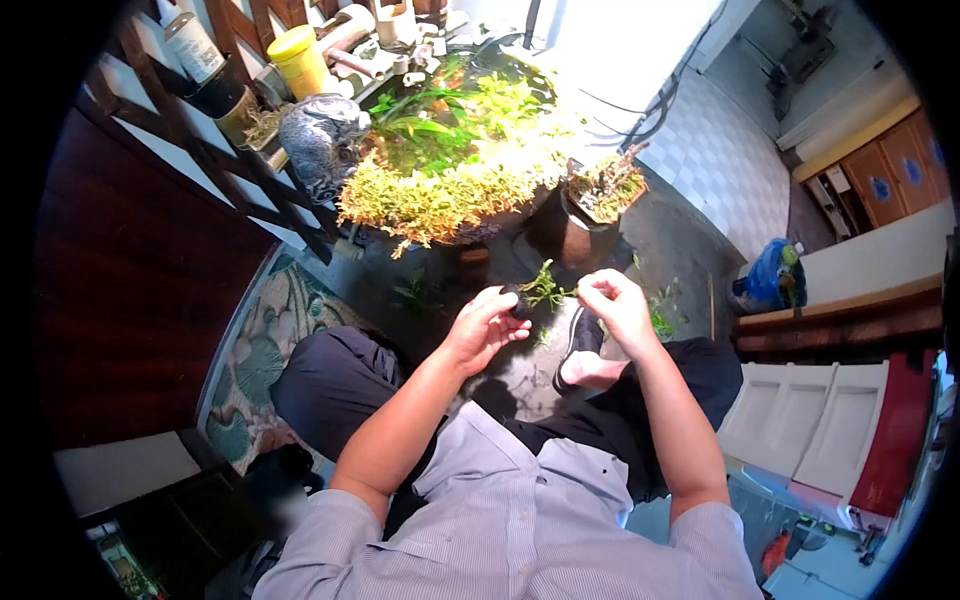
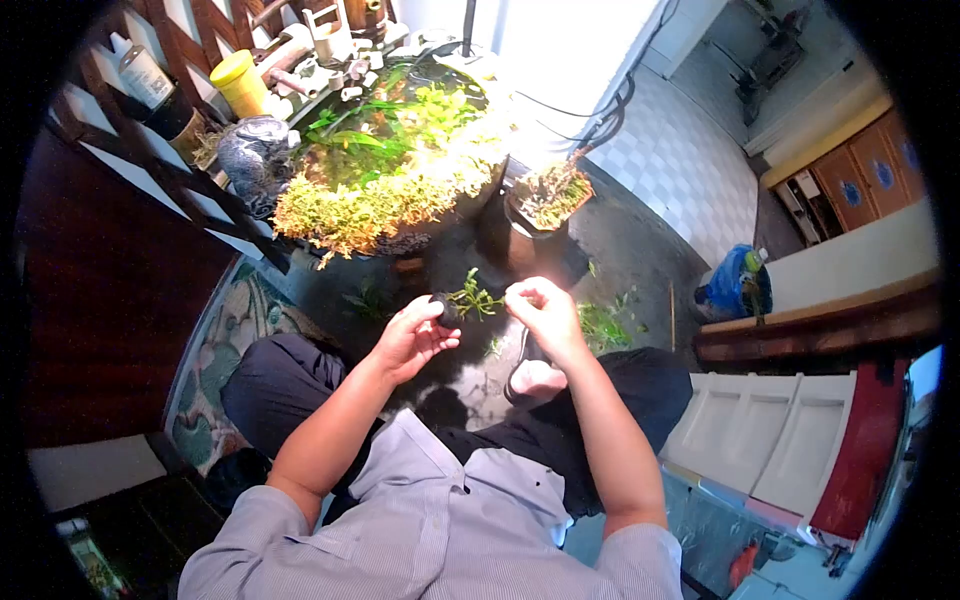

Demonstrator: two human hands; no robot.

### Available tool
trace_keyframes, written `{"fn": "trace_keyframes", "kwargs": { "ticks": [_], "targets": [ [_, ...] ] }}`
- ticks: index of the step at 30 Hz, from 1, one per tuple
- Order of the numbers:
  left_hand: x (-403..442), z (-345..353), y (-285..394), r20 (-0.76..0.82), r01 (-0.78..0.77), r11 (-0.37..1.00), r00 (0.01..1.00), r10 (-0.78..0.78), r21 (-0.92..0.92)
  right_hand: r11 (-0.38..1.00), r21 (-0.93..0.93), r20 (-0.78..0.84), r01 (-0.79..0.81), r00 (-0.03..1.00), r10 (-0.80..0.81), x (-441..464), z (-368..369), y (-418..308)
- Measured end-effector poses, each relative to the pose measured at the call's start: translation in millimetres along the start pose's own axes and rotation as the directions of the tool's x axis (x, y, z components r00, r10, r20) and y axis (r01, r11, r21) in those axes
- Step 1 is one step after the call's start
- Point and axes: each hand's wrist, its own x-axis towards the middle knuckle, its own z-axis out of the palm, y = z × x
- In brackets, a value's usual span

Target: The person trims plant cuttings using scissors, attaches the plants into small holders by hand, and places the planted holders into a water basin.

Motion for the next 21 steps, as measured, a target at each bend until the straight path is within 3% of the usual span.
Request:
{"fn": "trace_keyframes", "kwargs": {
  "ticks": [3, 5, 7, 8, 10, 11, 14, 15, 18, 21],
  "targets": [
    [1.3, 1.2, -1.1, -0.053, -0.013, 0.998, 0.998, 0.016, 0.066, 0.998, -0.045, -0.080, 0.041, 0.996, -0.044, 4.7, -12.4, 0.1],
    [0.4, 4.4, -1.4, -0.092, -0.048, 0.971, 0.993, 0.071, 0.234, 0.991, -0.121, -0.154, 0.060, 0.985, -0.079, 9.1, -21.5, 2.4],
    [-0.2, 5.6, -6.1, -0.012, -0.211, 0.815, 0.966, 0.258, 0.540, 0.972, -0.224, -0.247, 0.065, 0.961, -0.121, 8.2, -25.7, 0.2],
    [-1.6, 4.0, -6.3, 0.033, -0.233, 0.655, 0.952, 0.303, 0.719, 0.950, -0.284, -0.264, 0.127, 0.943, -0.205, 7.6, -24.2, -1.2],
    [-6.2, 7.8, -4.5, 0.112, -0.228, 0.300, 0.926, 0.359, 0.926, 0.961, -0.249, -0.132, 0.123, 0.978, -0.159, -2.9, -13.3, -12.1],
    [-17.2, 22.1, 2.0, 0.156, -0.255, 0.206, 0.903, 0.399, 0.945, 0.952, -0.271, -0.033, 0.140, 0.987, -0.155, -8.1, -5.2, -18.8],
    [-35.1, 47.5, 20.9, 0.237, -0.268, 0.062, 0.921, 0.310, 0.961, 0.949, -0.291, 0.229, 0.117, 0.972, -0.049, -18.6, 16.1, -34.1],
    [-38.9, 52.2, 27.5, 0.240, -0.272, 0.059, 0.917, 0.318, 0.960, 0.971, -0.235, 0.284, 0.043, 0.958, 0.027, -22.1, 23.5, -40.8],
    [-46.8, 61.4, 48.4, 0.498, -0.495, -0.071, 0.842, 0.206, 0.866, 0.991, -0.123, 0.452, -0.046, 0.887, 0.097, -20.0, 27.6, -35.0],
    [-51.1, 64.5, 64.7, 0.528, -0.529, -0.017, 0.842, 0.110, 0.848, 0.982, 0.050, 0.569, -0.182, 0.813, 0.121, -16.1, 29.1, -40.3]
  ]
}}
